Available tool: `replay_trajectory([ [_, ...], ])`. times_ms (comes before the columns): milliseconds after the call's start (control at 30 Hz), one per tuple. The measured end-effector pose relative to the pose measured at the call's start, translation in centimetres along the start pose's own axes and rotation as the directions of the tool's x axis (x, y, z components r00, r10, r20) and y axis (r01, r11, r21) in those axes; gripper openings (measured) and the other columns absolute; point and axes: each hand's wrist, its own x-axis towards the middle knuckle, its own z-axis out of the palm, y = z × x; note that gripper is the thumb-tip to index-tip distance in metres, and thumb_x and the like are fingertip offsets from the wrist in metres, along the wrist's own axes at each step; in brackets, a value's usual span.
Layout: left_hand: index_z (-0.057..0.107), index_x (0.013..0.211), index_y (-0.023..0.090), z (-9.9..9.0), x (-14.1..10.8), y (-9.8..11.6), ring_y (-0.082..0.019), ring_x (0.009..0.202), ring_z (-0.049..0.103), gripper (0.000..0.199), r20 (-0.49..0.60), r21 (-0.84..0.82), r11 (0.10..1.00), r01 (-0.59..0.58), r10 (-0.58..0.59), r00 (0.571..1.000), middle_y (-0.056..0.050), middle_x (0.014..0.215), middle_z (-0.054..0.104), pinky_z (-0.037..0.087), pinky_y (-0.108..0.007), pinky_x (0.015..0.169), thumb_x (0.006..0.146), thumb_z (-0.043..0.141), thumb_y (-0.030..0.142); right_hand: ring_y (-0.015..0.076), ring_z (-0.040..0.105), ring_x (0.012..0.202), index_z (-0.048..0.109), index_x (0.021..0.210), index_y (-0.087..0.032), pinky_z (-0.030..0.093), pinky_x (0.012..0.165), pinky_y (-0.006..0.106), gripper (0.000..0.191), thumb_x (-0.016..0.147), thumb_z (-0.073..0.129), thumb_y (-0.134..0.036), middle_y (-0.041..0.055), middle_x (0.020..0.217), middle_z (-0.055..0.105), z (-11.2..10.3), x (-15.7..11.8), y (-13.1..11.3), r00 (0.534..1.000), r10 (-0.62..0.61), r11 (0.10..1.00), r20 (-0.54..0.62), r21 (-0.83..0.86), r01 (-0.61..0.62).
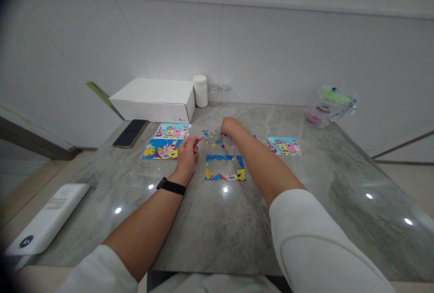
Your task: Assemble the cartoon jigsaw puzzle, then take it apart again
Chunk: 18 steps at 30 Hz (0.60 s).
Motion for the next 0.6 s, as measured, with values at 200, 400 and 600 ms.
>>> replay_trajectory([
  [200,0.065,0.085,0.019,-0.2,0.3,-0.5,-0.006,0.046,0.029,0.02,-0.005,-0.025,0.999,-0.02,0.02,1.0,0.006,0.064,0.041,0.019,-0.018,0.041,0.086,0.06,0.039,0.0245,0.073,0.078,0.08,0.076,-0.019,0.057,0.077,0.033,0.019,0.066,0.091,-0.03,0.0098,0.071,0.075,0.0,0.1,0.0,0.998,-0.063,0.997,0.02,0.056,0.062],
  [400,0.067,0.087,0.02,-0.2,0.3,-0.7,-0.008,0.046,0.031,0.02,0.022,0.014,0.998,-0.057,0.057,0.998,0.007,0.061,0.039,0.02,-0.02,0.041,0.087,0.059,0.038,0.02,0.071,0.088,0.078,0.096,-0.02,0.051,0.08,0.028,0.016,0.08,0.076,-0.016,0.0086,0.096,0.079,-0.3,-2.8,0.2,0.992,-0.088,0.978,-0.085,0.181,0.102],
  [600,0.068,0.088,0.02,-0.1,0.0,-0.6,-0.01,0.05,0.036,0.025,0.041,0.102,0.992,-0.081,0.077,0.996,0.005,0.065,0.044,0.024,-0.021,0.043,0.09,0.057,0.042,0.0155,0.068,0.085,0.075,0.097,-0.018,0.049,0.077,0.025,0.011,0.087,0.069,-0.016,0.0053,0.097,0.078,-1.6,-8.3,1.9,0.942,-0.143,0.852,-0.304,0.447,0.273],
])
